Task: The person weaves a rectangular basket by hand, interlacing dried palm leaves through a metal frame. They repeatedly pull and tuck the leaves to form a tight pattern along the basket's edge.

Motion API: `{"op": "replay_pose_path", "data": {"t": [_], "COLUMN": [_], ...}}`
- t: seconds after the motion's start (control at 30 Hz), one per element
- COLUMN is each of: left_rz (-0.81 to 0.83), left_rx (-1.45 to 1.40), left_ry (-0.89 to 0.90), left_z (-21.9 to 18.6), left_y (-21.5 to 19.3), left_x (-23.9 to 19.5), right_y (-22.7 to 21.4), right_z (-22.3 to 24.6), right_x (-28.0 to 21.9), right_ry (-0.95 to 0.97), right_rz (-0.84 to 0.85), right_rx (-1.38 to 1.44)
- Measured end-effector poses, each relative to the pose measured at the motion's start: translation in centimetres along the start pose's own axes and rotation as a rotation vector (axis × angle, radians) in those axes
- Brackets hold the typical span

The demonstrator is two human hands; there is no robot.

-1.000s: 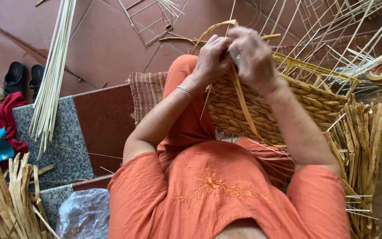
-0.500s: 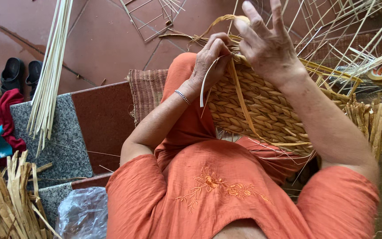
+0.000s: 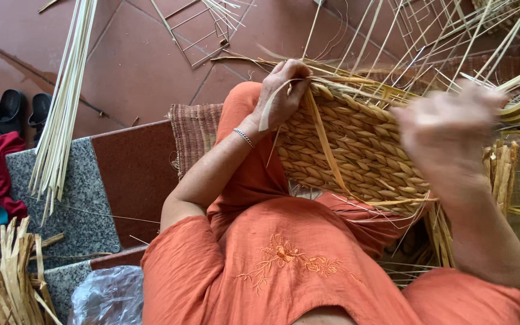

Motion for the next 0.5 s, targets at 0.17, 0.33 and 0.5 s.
{"op": "replay_pose_path", "data": {"t": [0.17, 0.33, 0.5], "left_rz": [-0.019, -0.025, -0.005], "left_rx": [-0.022, 0.069, 0.124], "left_ry": [0.147, 0.128, 0.128], "left_z": [-0.3, 0.0, -0.6], "left_y": [0.0, 0.1, -0.4], "left_x": [0.4, 0.5, -0.2], "right_y": [3.9, 4.2, 3.6], "right_z": [-4.6, -1.6, 6.1], "right_x": [-9.1, -7.3, 4.7], "right_ry": [0.303, 0.224, 0.018], "right_rz": [0.232, 0.009, -0.354], "right_rx": [0.095, 0.396, 0.512]}}
Point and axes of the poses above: each hand's wrist, its own x-axis towards the middle knuckle, its own y-axis out of the palm, z = x × y, the point moved 3 cm from there along x, towards the middle knuckle, and after that the axes turned 9 degrees about z, right-handed, at the moved point
